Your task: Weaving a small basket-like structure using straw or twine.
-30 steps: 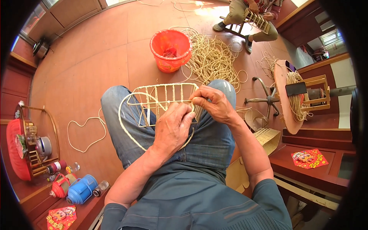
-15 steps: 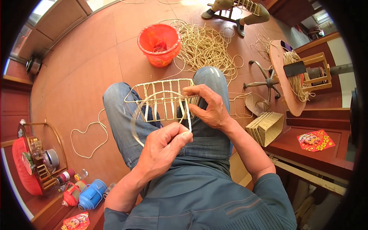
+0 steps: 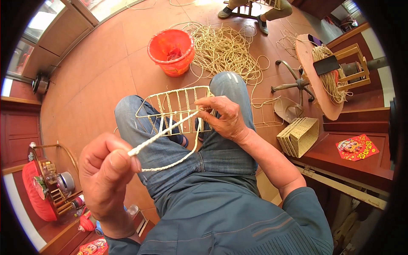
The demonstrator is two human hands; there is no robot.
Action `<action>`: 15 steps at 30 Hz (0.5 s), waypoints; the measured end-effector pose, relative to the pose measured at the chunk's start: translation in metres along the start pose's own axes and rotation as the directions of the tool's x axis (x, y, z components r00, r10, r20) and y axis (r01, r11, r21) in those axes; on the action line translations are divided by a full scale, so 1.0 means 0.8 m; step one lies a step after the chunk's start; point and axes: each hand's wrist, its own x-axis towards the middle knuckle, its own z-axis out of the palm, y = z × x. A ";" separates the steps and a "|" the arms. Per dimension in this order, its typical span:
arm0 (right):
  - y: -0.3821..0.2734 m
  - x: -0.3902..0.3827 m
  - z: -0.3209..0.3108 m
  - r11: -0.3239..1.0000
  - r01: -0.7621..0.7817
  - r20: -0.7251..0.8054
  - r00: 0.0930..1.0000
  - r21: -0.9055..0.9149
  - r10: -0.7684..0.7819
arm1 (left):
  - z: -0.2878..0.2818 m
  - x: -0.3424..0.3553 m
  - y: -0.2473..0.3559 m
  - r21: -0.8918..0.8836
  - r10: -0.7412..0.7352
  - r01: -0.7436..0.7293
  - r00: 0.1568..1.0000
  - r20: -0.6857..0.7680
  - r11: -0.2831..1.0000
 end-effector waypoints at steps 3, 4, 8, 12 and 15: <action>0.001 -0.006 -0.003 0.999 -0.005 0.034 0.999 -0.039 0.006 | 0.022 -0.003 -0.001 0.050 0.048 -0.051 0.998 0.050 0.997; 0.002 -0.007 -0.003 0.999 -0.003 0.032 0.999 -0.049 0.004 | 0.029 -0.007 0.003 0.105 -0.011 0.001 0.996 0.094 0.995; 0.007 -0.011 -0.007 0.999 -0.011 -0.028 1.000 0.039 0.012 | 0.046 0.000 0.007 0.247 -0.153 0.046 0.889 0.432 0.968; 0.011 -0.011 -0.005 0.995 0.014 -0.042 0.999 0.095 -0.010 | 0.075 0.005 -0.016 0.332 -0.118 -0.177 0.702 0.702 0.927; 0.011 -0.013 -0.002 0.996 -0.023 -0.017 1.000 0.090 0.025 | 0.089 0.004 -0.022 0.327 -0.130 -0.177 0.670 0.731 0.928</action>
